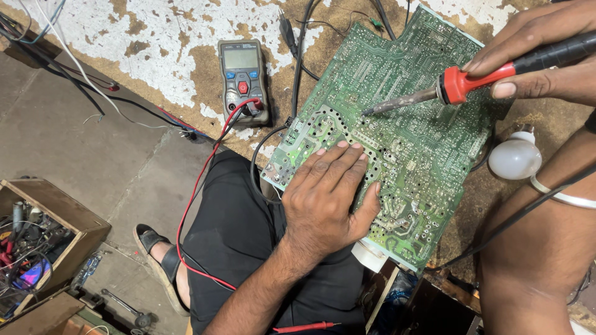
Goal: The person uses a soldering iron to apply heat to various points on a green circuit board. They hold the board steady with one hand while manipulating the soldering iron with the other, focusing on specific solder joints.
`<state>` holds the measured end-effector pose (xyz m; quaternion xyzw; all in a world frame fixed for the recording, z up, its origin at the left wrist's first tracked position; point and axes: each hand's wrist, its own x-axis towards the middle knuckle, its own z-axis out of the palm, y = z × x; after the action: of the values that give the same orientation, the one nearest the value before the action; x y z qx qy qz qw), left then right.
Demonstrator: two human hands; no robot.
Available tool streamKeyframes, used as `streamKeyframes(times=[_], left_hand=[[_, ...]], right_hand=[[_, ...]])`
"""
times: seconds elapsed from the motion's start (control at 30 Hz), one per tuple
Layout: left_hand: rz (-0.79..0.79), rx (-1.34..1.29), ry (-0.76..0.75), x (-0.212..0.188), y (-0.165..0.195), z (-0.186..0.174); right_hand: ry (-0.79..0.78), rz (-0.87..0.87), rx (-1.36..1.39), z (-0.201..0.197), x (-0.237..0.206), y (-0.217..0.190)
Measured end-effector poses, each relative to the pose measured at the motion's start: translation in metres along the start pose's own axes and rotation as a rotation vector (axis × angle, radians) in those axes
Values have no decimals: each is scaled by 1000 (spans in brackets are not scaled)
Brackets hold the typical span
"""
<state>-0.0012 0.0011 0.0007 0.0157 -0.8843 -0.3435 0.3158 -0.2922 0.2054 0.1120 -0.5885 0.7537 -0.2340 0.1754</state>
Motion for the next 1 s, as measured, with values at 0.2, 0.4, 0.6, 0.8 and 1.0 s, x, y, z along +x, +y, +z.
streamKeyframes(times=[0.2, 0.4, 0.6, 0.8, 1.0], left_hand=[[0, 6, -2, -1, -1, 1], [3, 6, 4, 0, 0, 0], [2, 5, 12, 1, 1, 0], [4, 4, 15, 1, 1, -1], [2, 5, 10, 1, 1, -1]], right_hand=[[-3, 74, 26, 0, -5, 5], [16, 167, 56, 2, -7, 10], [32, 289, 32, 5, -9, 10], [21, 257, 48, 5, -5, 11], [-7, 92, 70, 3, -2, 4]])
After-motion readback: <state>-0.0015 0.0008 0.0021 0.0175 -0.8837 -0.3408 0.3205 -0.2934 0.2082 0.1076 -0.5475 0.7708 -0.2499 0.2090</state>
